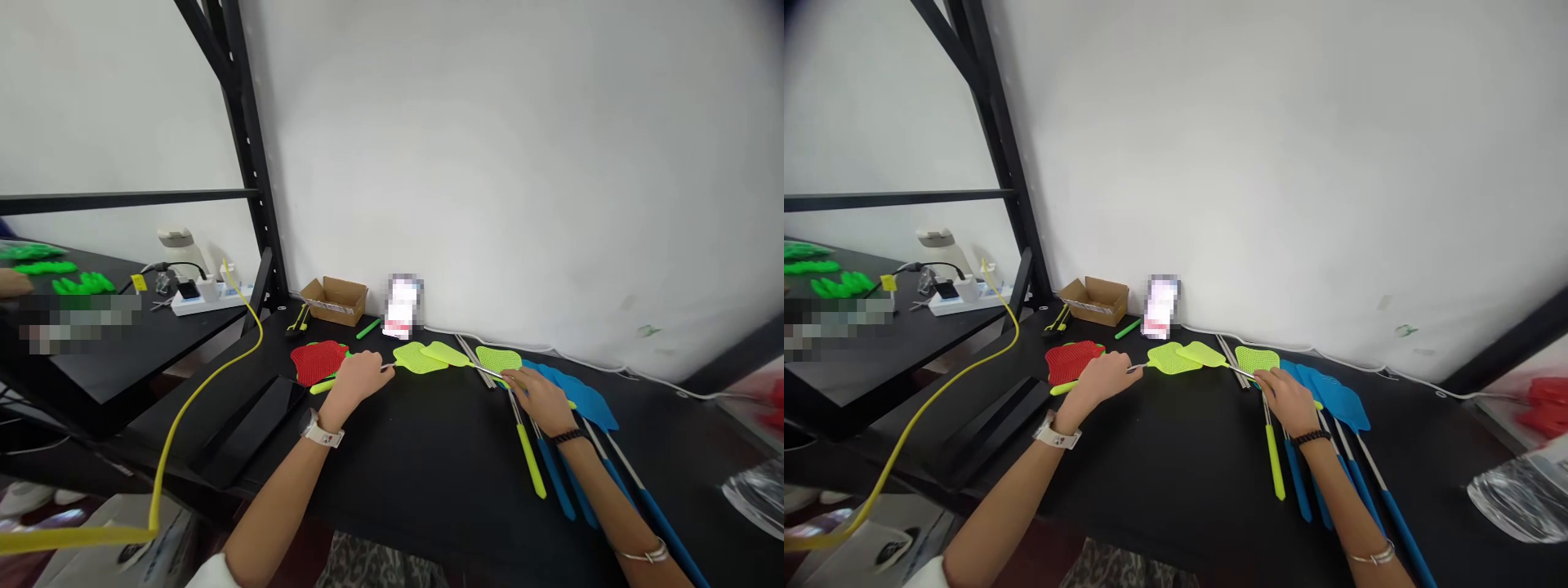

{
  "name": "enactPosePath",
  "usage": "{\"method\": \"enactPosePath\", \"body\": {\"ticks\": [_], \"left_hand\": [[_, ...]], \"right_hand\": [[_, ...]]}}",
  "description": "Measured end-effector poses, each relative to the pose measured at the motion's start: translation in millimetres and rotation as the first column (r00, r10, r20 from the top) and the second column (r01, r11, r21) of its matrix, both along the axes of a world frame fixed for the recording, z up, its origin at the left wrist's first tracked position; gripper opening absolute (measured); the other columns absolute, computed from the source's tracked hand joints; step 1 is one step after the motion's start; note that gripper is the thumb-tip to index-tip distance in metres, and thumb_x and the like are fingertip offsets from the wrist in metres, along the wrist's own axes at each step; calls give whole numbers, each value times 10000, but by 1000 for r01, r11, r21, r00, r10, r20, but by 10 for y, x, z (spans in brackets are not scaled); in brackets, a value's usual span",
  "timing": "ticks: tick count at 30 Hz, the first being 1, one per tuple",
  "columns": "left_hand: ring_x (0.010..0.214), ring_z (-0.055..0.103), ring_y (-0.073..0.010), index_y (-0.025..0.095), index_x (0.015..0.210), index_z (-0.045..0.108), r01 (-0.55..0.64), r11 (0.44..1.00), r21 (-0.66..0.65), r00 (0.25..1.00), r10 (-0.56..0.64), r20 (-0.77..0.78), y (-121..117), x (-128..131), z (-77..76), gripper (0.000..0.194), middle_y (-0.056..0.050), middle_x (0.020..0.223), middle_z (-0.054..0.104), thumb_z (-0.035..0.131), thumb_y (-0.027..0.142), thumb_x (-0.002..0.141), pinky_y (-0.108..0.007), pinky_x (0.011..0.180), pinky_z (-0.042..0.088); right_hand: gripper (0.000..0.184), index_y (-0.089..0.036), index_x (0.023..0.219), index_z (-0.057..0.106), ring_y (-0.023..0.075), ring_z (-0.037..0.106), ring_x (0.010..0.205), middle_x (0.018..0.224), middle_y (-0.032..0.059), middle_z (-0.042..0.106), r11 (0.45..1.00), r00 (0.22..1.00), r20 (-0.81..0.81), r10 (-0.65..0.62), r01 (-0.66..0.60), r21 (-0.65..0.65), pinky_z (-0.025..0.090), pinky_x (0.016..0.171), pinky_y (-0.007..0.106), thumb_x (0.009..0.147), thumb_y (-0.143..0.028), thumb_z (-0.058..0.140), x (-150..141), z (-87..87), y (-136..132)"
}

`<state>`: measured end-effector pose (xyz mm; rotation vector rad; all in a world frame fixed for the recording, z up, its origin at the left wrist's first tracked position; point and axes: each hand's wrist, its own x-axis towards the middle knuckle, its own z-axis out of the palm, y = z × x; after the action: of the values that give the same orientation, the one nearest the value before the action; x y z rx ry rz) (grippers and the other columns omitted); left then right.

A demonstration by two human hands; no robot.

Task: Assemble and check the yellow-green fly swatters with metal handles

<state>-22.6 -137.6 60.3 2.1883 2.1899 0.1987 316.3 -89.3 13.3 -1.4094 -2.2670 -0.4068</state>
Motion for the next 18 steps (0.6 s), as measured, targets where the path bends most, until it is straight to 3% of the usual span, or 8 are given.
{"method": "enactPosePath", "body": {"ticks": [7, 10, 14, 18], "left_hand": [[649, 593, -236, 142, 695, 587, 84, 979, -187, 991, -63, 115, -61, -152, 126, 426, -107, 717, 608, 362, 492, 787, -288, 557, 374], [572, 547, -193, 155, 622, 556, 65, 977, -205, 987, -32, 160, -56, -242, 133, 423, -76, 644, 582, 376, 508, 769, -270, 522, 326], [443, 442, -125, 167, 449, 450, 166, 953, -255, 959, -96, 266, -42, -333, 147, 476, -21, 466, 471, 365, 507, 772, -260, 504, 296], [455, 453, -128, 165, 429, 445, 151, 952, -265, 967, -86, 242, -45, -310, 183, 483, -26, 459, 475, 375, 499, 770, -256, 509, 299]], "right_hand": [[375, -225, 991, 653, 227, 606, 859, 989, 40, 640, 985, 991, -58, -124, 115, -131, 470, 541, 280, 921, -418, 339, 295, 35, -54], [379, -221, 1002, 651, 229, 606, 883, 1001, 38, 642, 977, 989, -86, -123, 106, -184, 484, 566, 288, 913, -428, 347, 350, 73, -65], [398, -197, 1000, 653, 233, 611, 854, 995, 58, 647, 977, 987, -117, -107, 82, -199, 499, 601, 314, 911, -427, 340, 360, 112, -96], [398, -204, 989, 658, 234, 614, 856, 997, 64, 651, 975, 987, -149, -65, 31, -218, 504, 618, 313, 910, -433, 341, 357, 147, -118]]}}
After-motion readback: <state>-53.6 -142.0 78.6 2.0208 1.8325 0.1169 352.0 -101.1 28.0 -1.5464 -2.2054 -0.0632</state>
